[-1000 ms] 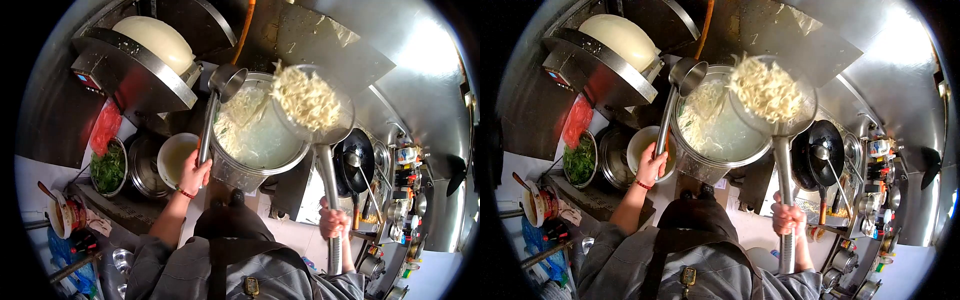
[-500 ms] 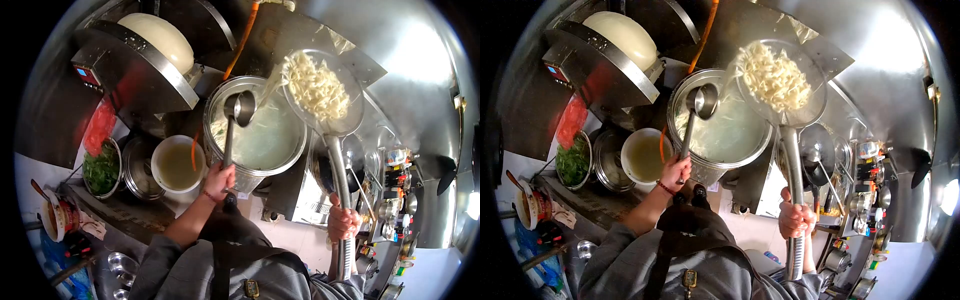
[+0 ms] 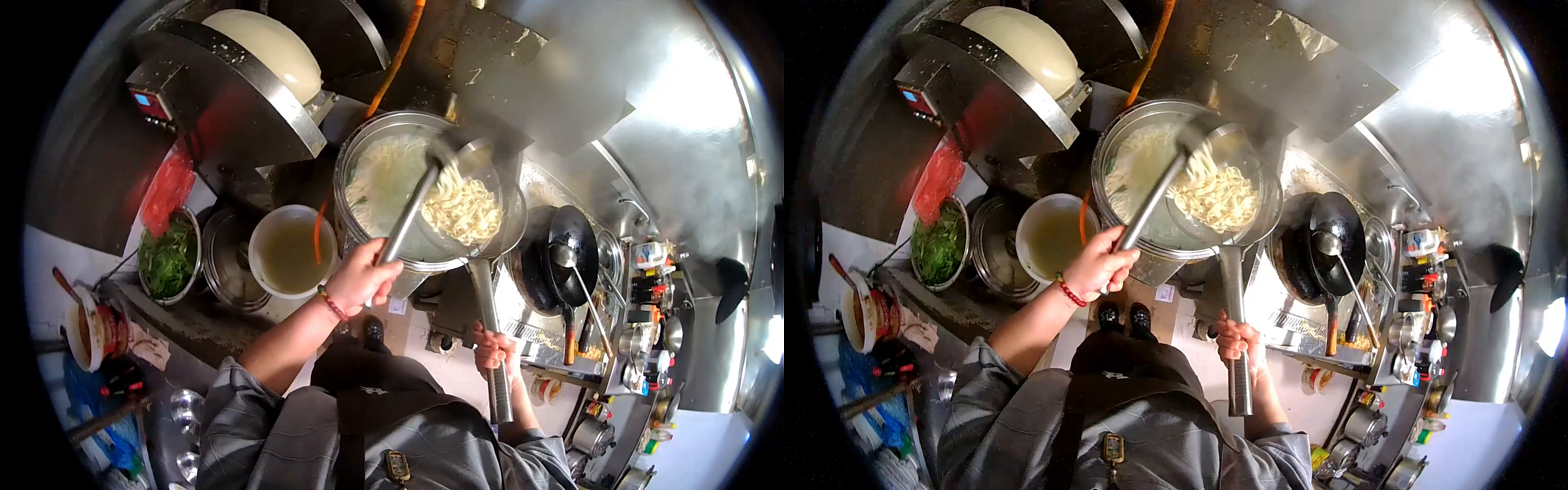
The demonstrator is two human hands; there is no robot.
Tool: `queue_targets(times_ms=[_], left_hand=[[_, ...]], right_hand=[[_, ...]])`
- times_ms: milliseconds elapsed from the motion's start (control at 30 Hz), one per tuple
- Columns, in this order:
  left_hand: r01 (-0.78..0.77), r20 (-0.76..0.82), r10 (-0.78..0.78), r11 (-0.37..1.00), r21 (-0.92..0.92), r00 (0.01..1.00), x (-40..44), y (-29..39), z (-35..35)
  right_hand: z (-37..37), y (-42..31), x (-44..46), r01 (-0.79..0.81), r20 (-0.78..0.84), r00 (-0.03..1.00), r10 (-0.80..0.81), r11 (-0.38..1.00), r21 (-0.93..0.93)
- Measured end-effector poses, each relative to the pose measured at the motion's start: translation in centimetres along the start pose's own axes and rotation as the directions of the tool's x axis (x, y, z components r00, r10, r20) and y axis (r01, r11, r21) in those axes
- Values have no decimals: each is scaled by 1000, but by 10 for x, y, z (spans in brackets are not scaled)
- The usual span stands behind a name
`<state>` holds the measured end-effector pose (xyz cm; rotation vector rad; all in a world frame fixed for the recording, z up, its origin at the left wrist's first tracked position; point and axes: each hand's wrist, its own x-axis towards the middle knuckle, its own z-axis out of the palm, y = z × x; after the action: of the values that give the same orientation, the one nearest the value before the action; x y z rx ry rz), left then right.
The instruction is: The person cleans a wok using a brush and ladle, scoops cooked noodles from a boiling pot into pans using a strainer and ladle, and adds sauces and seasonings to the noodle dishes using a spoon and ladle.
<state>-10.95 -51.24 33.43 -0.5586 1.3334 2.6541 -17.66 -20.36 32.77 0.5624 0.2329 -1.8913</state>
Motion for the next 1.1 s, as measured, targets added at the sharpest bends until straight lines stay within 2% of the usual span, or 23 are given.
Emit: queue_targets(times_ms=[67,100,133,167,200,233,267,333,400,433,467,533,567,633,733,833,867,933,967,1000,1033,1067,1100], left_hand=[[-35,18,32,969,244,999,-11,-11,8],[-93,-3,100,933,347,995,-16,-21,12],[-123,-16,169,776,618,985,-28,-20,14],[-262,30,376,583,769,926,-33,-37,4],[-353,124,548,335,874,827,-38,-55,-5],[-229,28,462,385,894,886,-61,-41,7],[-259,39,556,323,910,830,-74,-46,7],[-212,-27,615,313,926,788,-103,-62,-2],[-67,-221,600,420,905,769,-136,-75,-4],[-44,-306,600,496,867,739,-151,-82,-2],[-49,-298,684,439,897,666,-163,-96,-7],[1,-493,546,669,743,677,-193,-105,-3],[-3,-506,556,675,738,659,-202,-118,-6],[-142,-679,425,891,432,599,-215,-146,-23],[-254,-727,334,941,222,601,-220,-157,-42],[-326,-774,121,938,-115,622,-212,-160,-65],[-370,-742,-5,865,-340,670,-209,-161,-75],[-464,-563,-46,512,-723,825,-195,-184,-110],[-478,-571,-42,497,-724,820,-195,-191,-122],[-452,-472,-81,190,-872,878,-197,-186,-125],[-371,-363,-84,-138,-918,928,-202,-184,-127],[-382,-372,-88,-148,-912,924,-210,-184,-128],[-443,-436,-90,-86,-892,896,-221,-185,-128]], right_hand=[[-12,-5,4,-73,91,993,69,996,45],[-19,-8,5,-83,100,992,77,994,65],[-28,-10,6,-92,109,991,82,992,90],[-35,-13,7,-109,114,989,97,989,102],[-40,-17,9,-143,156,980,125,983,111],[-44,-20,11,-177,197,969,152,977,117],[-47,-24,13,-192,200,966,165,974,123],[-51,-30,18,-231,177,961,213,969,90],[-56,-33,23,-222,166,963,212,974,44],[-55,-32,23,-240,153,961,228,969,61],[-52,-29,22,-257,139,960,245,964,73],[-48,-22,19,-283,129,952,278,959,26],[-46,-17,14,-297,158,944,290,955,21],[-28,3,7,-319,190,928,320,947,-34],[5,43,-9,-310,129,937,324,944,-115],[35,85,-18,-363,150,915,375,926,-103],[44,101,-17,-407,181,892,414,910,-72],[42,118,-6,-458,230,861,453,888,-36],[40,124,4,-499,192,846,498,865,-43],[36,128,15,-539,152,829,538,842,-42],[27,134,30,-554,152,819,554,831,-43],[14,135,50,-611,162,772,615,787,-78],[3,137,67,-612,79,779,623,781,-122]])
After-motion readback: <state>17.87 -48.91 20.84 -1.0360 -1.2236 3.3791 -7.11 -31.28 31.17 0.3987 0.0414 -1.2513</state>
